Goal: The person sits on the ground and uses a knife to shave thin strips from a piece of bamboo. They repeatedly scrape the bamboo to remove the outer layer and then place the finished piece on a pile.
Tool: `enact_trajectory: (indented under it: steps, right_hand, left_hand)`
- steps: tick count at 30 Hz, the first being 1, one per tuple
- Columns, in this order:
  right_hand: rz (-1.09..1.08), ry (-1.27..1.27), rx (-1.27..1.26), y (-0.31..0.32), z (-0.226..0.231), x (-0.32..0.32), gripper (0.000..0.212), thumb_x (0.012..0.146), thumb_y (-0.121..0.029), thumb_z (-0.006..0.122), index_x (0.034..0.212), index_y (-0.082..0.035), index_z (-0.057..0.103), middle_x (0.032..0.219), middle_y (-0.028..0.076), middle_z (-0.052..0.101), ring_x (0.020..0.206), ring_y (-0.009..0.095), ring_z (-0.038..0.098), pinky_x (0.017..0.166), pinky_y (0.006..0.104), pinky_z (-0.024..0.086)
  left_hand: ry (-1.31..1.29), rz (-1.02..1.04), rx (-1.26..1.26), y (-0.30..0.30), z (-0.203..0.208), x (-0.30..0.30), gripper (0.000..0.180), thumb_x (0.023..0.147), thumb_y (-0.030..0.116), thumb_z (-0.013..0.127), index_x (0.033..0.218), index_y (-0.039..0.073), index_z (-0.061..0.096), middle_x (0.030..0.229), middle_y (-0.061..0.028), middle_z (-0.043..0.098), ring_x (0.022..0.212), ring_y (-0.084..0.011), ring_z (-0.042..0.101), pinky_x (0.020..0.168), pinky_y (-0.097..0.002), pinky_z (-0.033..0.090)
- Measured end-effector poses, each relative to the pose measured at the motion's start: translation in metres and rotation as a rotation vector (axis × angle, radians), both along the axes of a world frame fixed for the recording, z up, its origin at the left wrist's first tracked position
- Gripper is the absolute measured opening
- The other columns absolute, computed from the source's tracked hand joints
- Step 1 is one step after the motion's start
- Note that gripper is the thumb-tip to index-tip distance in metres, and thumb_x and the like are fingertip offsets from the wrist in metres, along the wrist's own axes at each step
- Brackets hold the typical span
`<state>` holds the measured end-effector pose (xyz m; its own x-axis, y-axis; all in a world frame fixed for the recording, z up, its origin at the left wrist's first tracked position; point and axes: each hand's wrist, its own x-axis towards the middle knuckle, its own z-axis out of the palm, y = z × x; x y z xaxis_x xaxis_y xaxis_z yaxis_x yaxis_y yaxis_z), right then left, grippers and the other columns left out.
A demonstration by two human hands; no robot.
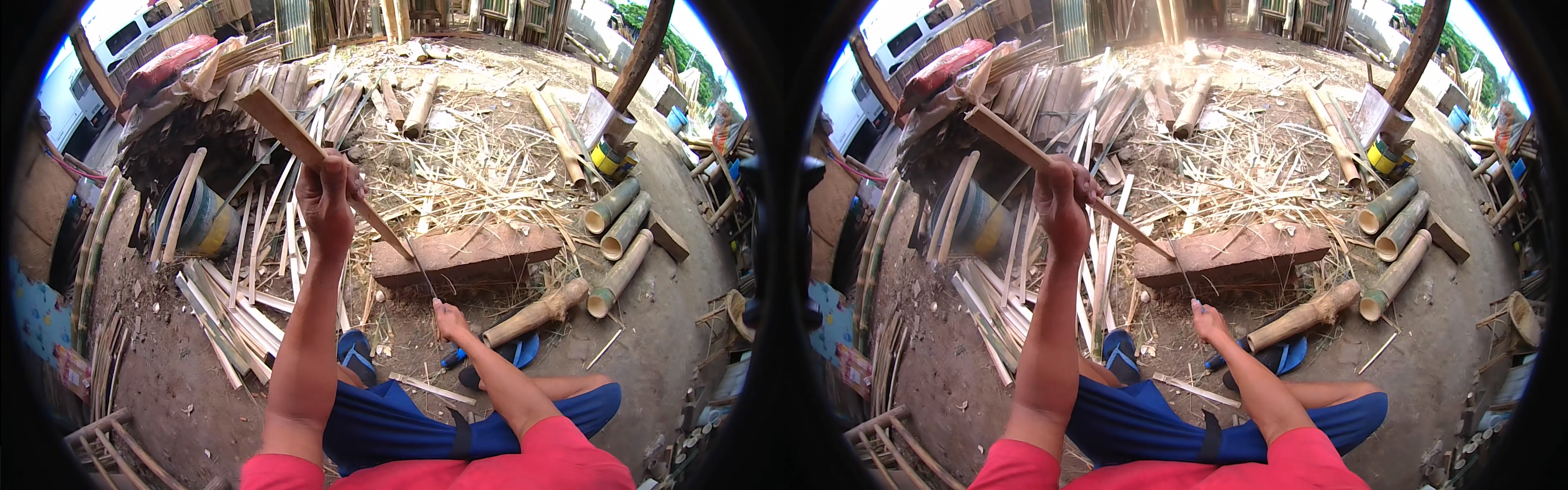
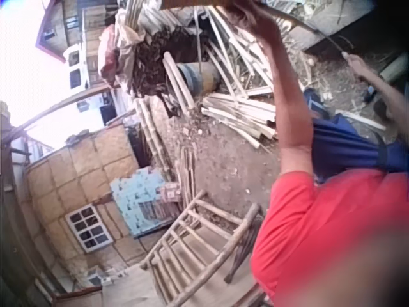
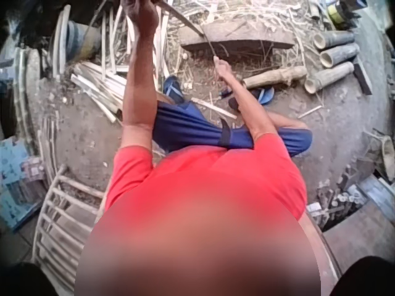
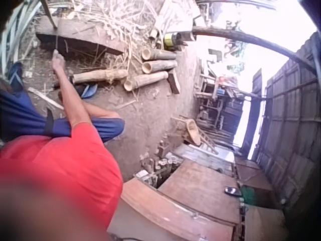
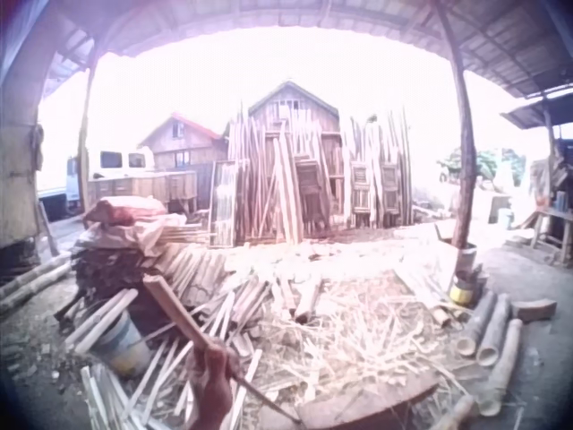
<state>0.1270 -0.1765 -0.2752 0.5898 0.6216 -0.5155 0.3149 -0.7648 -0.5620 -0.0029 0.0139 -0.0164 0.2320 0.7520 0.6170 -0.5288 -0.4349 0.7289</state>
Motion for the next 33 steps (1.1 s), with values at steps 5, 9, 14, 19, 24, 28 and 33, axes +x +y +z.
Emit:
enact_trajectory:
  steps: [5, 9, 14, 19, 24, 28, 33]
  right_hand:
    - [0.166, 0.242, 0.64, 0.007, 0.051, -0.013, 0.047, 0.105, -0.049, 0.042, 0.085, -0.009, 0.051, 0.06, 0.0, 0.046, 0.046, 0.009, 0.045, 0.043, 0.0291, 0.038]
    - [0.221, 0.025, 0.829, 0.01, 0.05, -0.046, 0.044, 0.106, -0.043, 0.044, 0.087, -0.003, 0.049, 0.062, 0.009, 0.047, 0.056, 0.02, 0.051, 0.054, 0.0381, 0.044]
    - [-0.014, -0.164, 0.343, 0.0, -0.04, -0.028, 0.058, 0.102, -0.054, 0.04, 0.091, 0.002, 0.054, 0.075, 0.025, 0.063, 0.074, 0.048, 0.063, 0.066, 0.0507, 0.049]
    - [-0.162, 0.404, 0.183, -0.019, -0.08, -0.008, 0.06, 0.1, -0.061, 0.042, 0.087, -0.004, 0.053, 0.061, 0.011, 0.054, 0.049, 0.027, 0.056, 0.048, 0.0415, 0.046]
    - [-0.238, 0.59, 0.205, -0.025, -0.053, -0.021, 0.055, 0.099, -0.063, 0.045, 0.088, -0.009, 0.048, 0.056, 0.002, 0.043, 0.04, 0.016, 0.044, 0.038, 0.0347, 0.04]
    - [-0.158, 0.554, 0.181, -0.024, -0.024, -0.028, 0.054, 0.1, -0.061, 0.045, 0.087, -0.008, 0.049, 0.056, 0.002, 0.044, 0.041, 0.014, 0.043, 0.039, 0.0328, 0.038]
    - [0.013, 0.632, 0.231, -0.007, -0.007, -0.049, 0.051, 0.102, -0.057, 0.044, 0.091, -0.007, 0.05, 0.056, 0.001, 0.043, 0.041, 0.013, 0.041, 0.038, 0.0308, 0.035]
  left_hand:
    - [-0.1, 0.279, -0.047, 0.006, -0.012, 0.014, 0.024, 0.102, 0.032, 0.059, 0.099, 0.009, 0.053, 0.074, -0.0008, 0.053, 0.066, -0.0111, 0.054, 0.065, -0.0266, 0.049]
    - [-0.141, 0.259, -0.089, 0.013, -0.03, 0.017, 0.019, 0.102, 0.027, 0.059, 0.098, 0.009, 0.053, 0.073, -0.0011, 0.052, 0.065, -0.0109, 0.053, 0.066, -0.0263, 0.047]
    - [-0.157, 0.253, -0.107, 0.035, -0.055, 0.003, 0.02, 0.102, 0.028, 0.059, 0.099, 0.009, 0.053, 0.072, -0.0008, 0.054, 0.067, -0.0105, 0.055, 0.064, -0.0258, 0.046]
    - [0.584, 0.177, -0.317, 0.017, -0.116, 0.011, 0.026, 0.101, 0.028, 0.061, 0.113, 0.005, 0.058, 0.093, -0.006, 0.066, 0.089, -0.0173, 0.064, 0.08, -0.0326, 0.049]
    - [0.989, 0.16, -0.152, 0.016, -0.126, 0.003, 0.026, 0.098, 0.022, 0.06, 0.117, 0.005, 0.065, 0.102, -0.0164, 0.072, 0.095, -0.0253, 0.067, 0.086, -0.0364, 0.05]
    - [0.766, 0.152, -0.29, 0.067, -0.102, -0.061, 0.03, 0.098, 0.023, 0.062, 0.122, 0.005, 0.056, 0.098, -0.0095, 0.067, 0.089, -0.0166, 0.061, 0.08, -0.0336, 0.049]
    - [1.395, 0.311, -0.439, 0.016, -0.219, -0.222, 0.05, 0.088, 0.034, 0.066, 0.125, 0.003, 0.05, 0.107, -0.0263, 0.066, 0.104, -0.0444, 0.062, 0.091, -0.0494, 0.048]
